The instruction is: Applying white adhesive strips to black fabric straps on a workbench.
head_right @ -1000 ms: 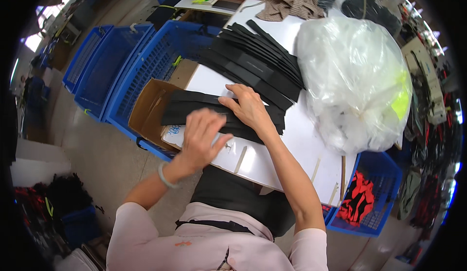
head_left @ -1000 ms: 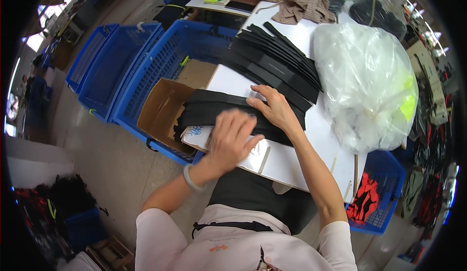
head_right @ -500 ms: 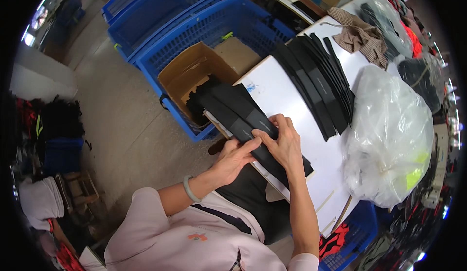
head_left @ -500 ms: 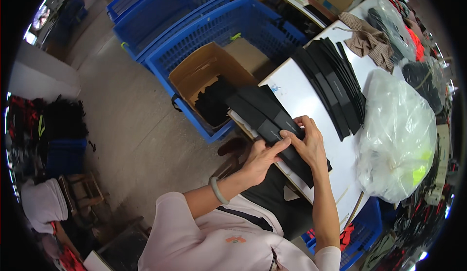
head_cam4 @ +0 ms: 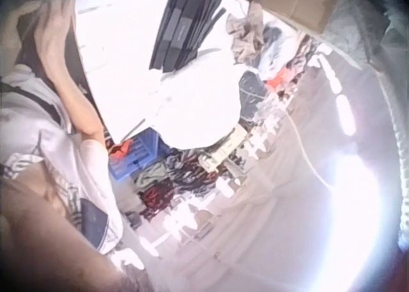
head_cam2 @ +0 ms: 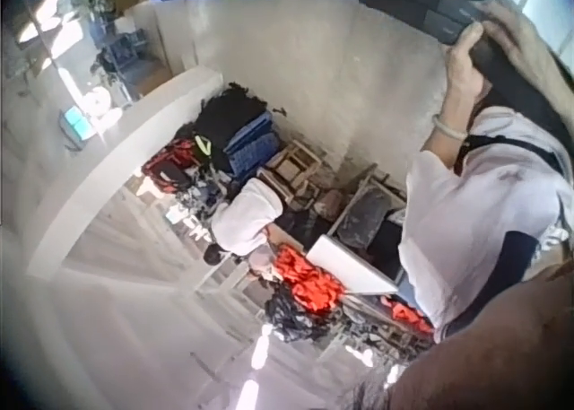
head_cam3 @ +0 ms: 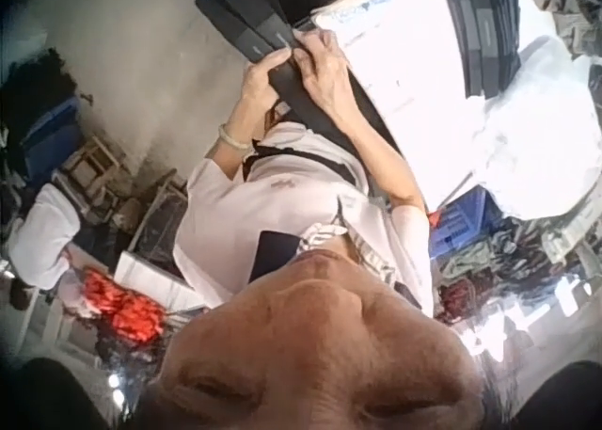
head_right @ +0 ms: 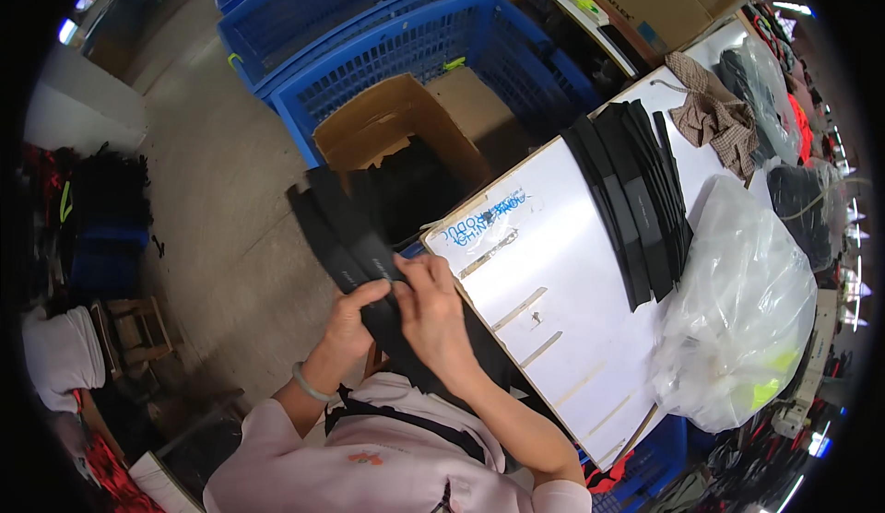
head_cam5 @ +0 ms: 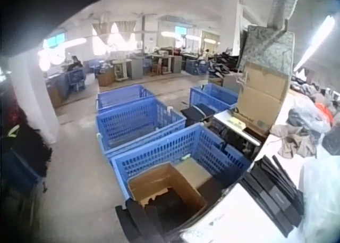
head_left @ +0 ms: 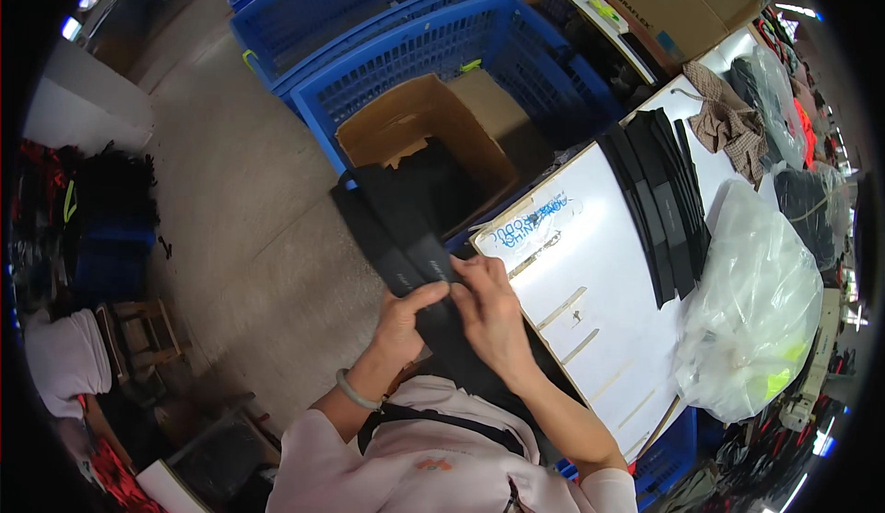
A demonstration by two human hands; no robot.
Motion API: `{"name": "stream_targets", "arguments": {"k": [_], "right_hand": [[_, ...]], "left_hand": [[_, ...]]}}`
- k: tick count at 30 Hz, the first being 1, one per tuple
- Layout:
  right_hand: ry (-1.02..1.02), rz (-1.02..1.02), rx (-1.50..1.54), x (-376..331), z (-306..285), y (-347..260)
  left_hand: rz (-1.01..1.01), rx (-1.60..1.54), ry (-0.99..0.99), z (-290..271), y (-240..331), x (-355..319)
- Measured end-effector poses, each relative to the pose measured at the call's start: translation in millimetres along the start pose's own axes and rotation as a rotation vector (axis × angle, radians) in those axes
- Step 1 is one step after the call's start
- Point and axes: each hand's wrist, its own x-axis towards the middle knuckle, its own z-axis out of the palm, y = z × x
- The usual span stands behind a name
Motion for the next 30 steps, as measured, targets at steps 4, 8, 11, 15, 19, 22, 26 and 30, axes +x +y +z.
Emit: {"name": "stream_targets", "arguments": {"k": [4, 8, 11, 15, 19, 22, 26, 30], "right_hand": [[-0.086, -0.01, -0.119, 33.8, 8.2, 4.3], [0.214, 0.012, -0.243, 50.0, -58.3, 13.7], [0.156, 0.056, -0.531, 35.0, -82.9, 37.7], [0.01, 0.073, -0.765, 9.5, -71.1, 77.8], [-0.071, 0.138, -0.759, 13.4, -67.3, 73.0], [-0.079, 0.16, -0.756, 10.4, -67.2, 74.0], [-0.083, 0.183, -0.766, 5.0, -63.0, 73.6], [-0.075, 0.195, -0.739, 8.0, -69.4, 71.3]], "left_hand": [[0.22, 0.094, 0.092, -16.2, 24.1, 48.4], [0.301, 0.143, 0.074, -35.8, 57.9, 157.4], [0.319, 0.217, 0.162, -73.2, 61.8, 261.4], [0.091, 0.275, 0.27, -105.9, 17.8, 359.0], [-0.061, 0.304, 0.338, -149.7, -19.3, 413.7], [-0.169, 0.306, 0.388, -176.6, -50.5, 427.3], [-0.324, 0.71, 0.752, -225.5, -89.4, 416.7], [-0.174, 1.014, 0.771, -231.6, -111.0, 405.0]]}}
